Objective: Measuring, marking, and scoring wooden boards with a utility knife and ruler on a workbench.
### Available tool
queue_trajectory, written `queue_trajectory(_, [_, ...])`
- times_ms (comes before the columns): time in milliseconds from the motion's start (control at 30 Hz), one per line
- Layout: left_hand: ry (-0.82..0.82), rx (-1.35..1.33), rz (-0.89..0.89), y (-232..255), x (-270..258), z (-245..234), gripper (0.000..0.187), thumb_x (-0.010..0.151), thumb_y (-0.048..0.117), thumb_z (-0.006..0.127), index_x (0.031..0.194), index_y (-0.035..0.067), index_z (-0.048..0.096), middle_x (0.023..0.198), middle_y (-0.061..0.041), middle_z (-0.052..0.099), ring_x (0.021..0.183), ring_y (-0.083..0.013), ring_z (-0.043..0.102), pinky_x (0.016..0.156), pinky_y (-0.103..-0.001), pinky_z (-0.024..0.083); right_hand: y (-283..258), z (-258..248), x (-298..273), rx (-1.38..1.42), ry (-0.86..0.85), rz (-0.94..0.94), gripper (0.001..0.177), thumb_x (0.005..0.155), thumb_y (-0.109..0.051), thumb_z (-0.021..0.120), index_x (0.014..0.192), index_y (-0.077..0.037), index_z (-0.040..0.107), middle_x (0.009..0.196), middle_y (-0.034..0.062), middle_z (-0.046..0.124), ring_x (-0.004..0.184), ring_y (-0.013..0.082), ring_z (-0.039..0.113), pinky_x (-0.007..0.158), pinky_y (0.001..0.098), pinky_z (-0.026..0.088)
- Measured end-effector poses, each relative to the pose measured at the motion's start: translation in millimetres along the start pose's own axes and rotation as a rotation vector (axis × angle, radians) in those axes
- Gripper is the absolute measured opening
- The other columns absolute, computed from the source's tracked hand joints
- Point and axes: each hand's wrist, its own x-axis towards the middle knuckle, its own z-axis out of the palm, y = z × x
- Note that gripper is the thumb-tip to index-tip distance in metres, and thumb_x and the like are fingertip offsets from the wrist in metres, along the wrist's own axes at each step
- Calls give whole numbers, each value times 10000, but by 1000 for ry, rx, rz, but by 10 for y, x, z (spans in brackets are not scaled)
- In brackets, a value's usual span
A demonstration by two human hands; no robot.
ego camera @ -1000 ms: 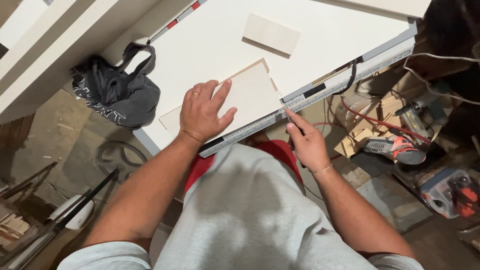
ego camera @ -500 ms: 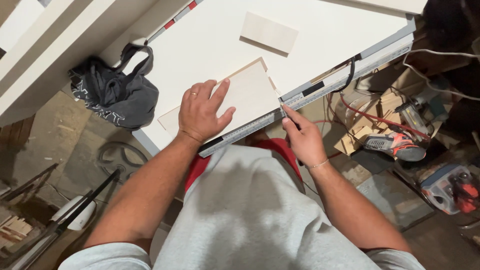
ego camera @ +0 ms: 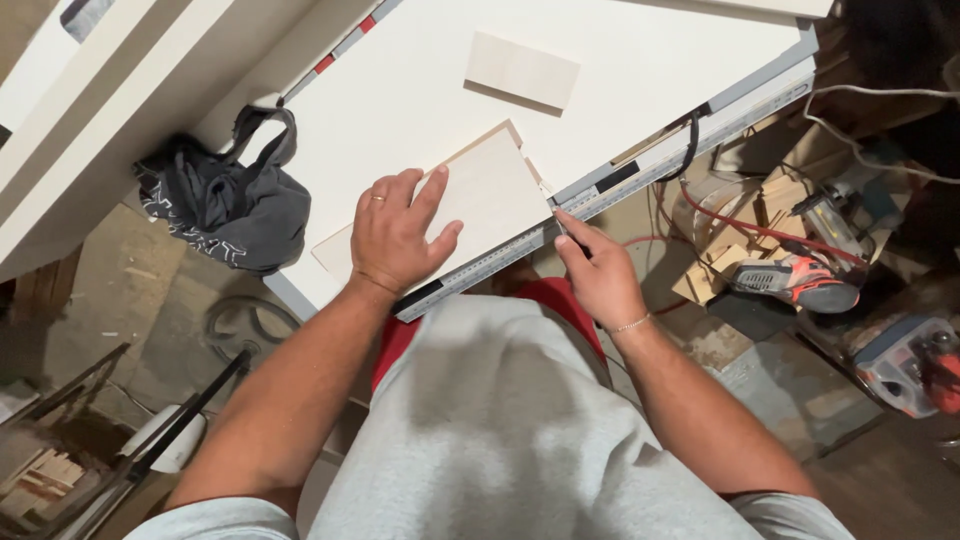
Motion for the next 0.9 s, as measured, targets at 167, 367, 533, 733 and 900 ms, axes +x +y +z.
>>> queue_trajectory(167, [-10,-17,10,-9,40,-23,647,856,572,651,1407,234,638,1152,-89,626,1019,-313,643,876,-440,509,-60,-44,-62,0,-7,50,396,992,-247,624,1384,-224,674,1018,117,727,919,242,679,894,424,535])
queue_trajectory(367, [-25,-17,4,15,34,-47,634,858,575,649,1385,223,650,1153,-86,629,1029,-309,641,873,-437,508,45,-38,-19,50,-12,36,388,982,-241,633,1366,-216,685,1002,103,733,811,193,706,827,378,563])
queue_trajectory(533, [-26,-20,16,22,44,-62,627,885,574,628,1399,216,642,1146,-97,632,1018,-316,646,866,-442,513,121,-23,37,50,-7,27,392,981,-260,649,1371,-239,684,1088,98,732,952,235,709,871,399,550])
queue_trajectory(733, [-42,-17,31,34,50,-64,647,870,585,644,1394,204,650,1161,-96,633,1029,-320,641,876,-443,505,98,-12,56,75,-11,61,401,971,-279,651,1370,-253,681,1227,66,725,1187,276,663,1028,417,508])
queue_trajectory(900, [-49,-5,34,40,69,-81,652,887,583,636,1400,181,650,1162,-100,638,1029,-320,640,880,-444,504,9,-80,-5,59,-24,33,390,979,-263,628,1365,-239,682,1243,114,724,1231,347,634,1061,468,490])
